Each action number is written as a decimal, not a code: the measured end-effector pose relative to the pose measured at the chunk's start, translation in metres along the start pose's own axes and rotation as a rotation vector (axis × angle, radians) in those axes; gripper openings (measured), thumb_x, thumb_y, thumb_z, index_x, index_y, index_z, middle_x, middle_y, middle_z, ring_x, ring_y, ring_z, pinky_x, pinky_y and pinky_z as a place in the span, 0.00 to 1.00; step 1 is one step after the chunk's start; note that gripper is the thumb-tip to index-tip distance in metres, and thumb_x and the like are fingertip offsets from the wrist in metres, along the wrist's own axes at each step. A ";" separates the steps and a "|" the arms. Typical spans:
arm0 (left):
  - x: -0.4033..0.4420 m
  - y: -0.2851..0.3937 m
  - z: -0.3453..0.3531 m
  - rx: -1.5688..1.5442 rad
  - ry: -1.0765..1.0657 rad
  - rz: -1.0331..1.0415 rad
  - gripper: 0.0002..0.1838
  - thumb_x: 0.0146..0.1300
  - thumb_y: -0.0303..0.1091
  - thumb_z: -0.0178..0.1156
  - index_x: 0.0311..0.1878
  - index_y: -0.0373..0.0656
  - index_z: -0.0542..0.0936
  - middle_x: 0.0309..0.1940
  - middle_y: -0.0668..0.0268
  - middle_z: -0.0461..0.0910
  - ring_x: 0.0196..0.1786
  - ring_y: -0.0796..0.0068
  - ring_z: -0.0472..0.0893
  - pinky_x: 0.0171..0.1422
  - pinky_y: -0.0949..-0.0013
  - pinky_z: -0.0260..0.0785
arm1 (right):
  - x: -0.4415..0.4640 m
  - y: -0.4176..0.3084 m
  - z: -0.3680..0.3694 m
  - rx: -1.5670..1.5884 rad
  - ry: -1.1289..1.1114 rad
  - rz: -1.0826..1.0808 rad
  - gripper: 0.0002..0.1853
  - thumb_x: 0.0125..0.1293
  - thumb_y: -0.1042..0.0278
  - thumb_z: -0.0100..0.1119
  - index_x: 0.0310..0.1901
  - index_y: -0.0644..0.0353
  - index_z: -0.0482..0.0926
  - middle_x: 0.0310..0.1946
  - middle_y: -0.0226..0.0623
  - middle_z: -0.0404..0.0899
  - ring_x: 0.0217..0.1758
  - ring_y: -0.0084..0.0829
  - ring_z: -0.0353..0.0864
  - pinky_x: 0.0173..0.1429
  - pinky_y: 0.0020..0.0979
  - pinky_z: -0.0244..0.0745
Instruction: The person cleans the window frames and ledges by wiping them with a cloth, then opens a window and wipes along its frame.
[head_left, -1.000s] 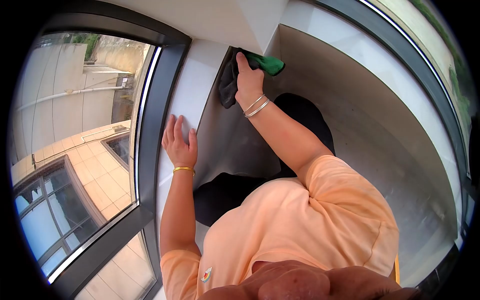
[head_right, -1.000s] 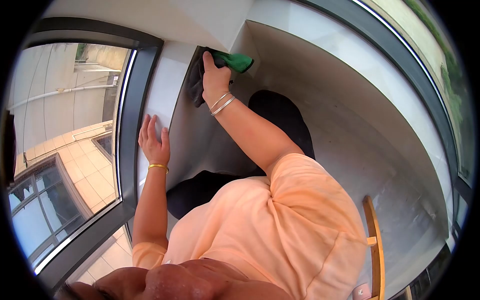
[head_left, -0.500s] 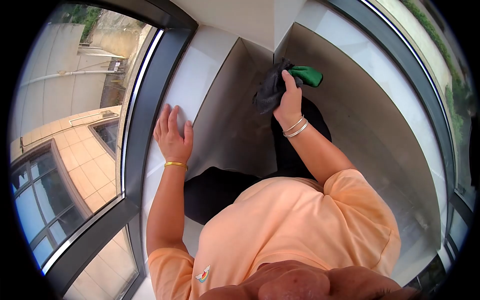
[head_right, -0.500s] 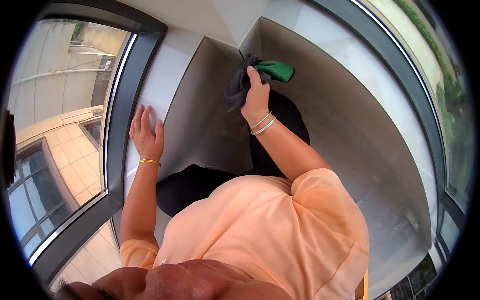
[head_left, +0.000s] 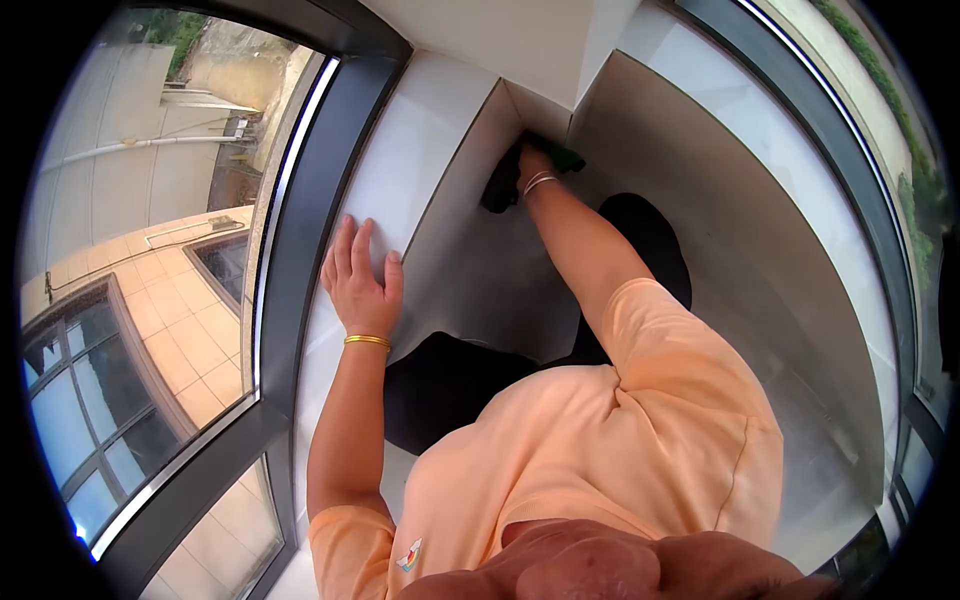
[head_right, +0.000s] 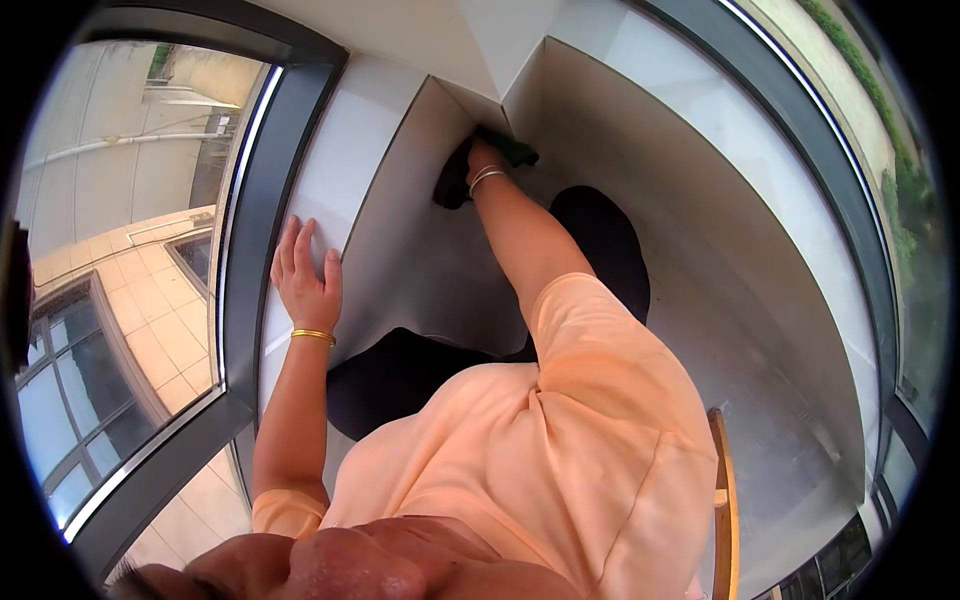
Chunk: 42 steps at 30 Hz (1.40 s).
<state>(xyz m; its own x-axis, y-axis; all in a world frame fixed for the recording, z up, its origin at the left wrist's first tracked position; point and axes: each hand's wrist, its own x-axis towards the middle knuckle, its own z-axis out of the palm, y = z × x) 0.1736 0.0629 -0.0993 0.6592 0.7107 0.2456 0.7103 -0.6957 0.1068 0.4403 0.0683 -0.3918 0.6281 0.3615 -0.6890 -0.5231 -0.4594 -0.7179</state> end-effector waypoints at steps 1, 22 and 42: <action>-0.002 0.000 0.000 0.001 -0.012 -0.010 0.26 0.68 0.42 0.59 0.69 0.51 0.75 0.73 0.61 0.70 0.74 0.58 0.69 0.77 0.54 0.54 | 0.009 -0.007 0.005 -0.160 -0.037 -0.062 0.28 0.73 0.48 0.56 0.58 0.68 0.80 0.58 0.55 0.81 0.60 0.53 0.80 0.59 0.40 0.75; 0.000 0.003 0.002 0.065 -0.005 0.051 0.25 0.71 0.41 0.55 0.70 0.49 0.73 0.74 0.59 0.70 0.73 0.54 0.69 0.77 0.52 0.55 | -0.159 -0.126 -0.155 1.182 -0.209 0.055 0.14 0.73 0.60 0.60 0.50 0.60 0.73 0.46 0.39 0.79 0.51 0.39 0.80 0.59 0.46 0.77; -0.001 0.005 0.001 0.082 -0.038 0.030 0.28 0.67 0.42 0.57 0.69 0.45 0.72 0.74 0.57 0.68 0.73 0.52 0.68 0.76 0.51 0.55 | 0.076 0.014 -0.087 0.387 0.267 -0.077 0.29 0.71 0.55 0.62 0.68 0.62 0.73 0.62 0.39 0.78 0.63 0.42 0.76 0.68 0.43 0.70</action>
<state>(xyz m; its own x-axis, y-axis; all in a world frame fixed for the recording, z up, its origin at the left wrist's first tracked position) 0.1765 0.0591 -0.0995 0.6885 0.6938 0.2110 0.7066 -0.7074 0.0205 0.5306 0.0189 -0.4454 0.7729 0.1382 -0.6193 -0.6138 -0.0847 -0.7849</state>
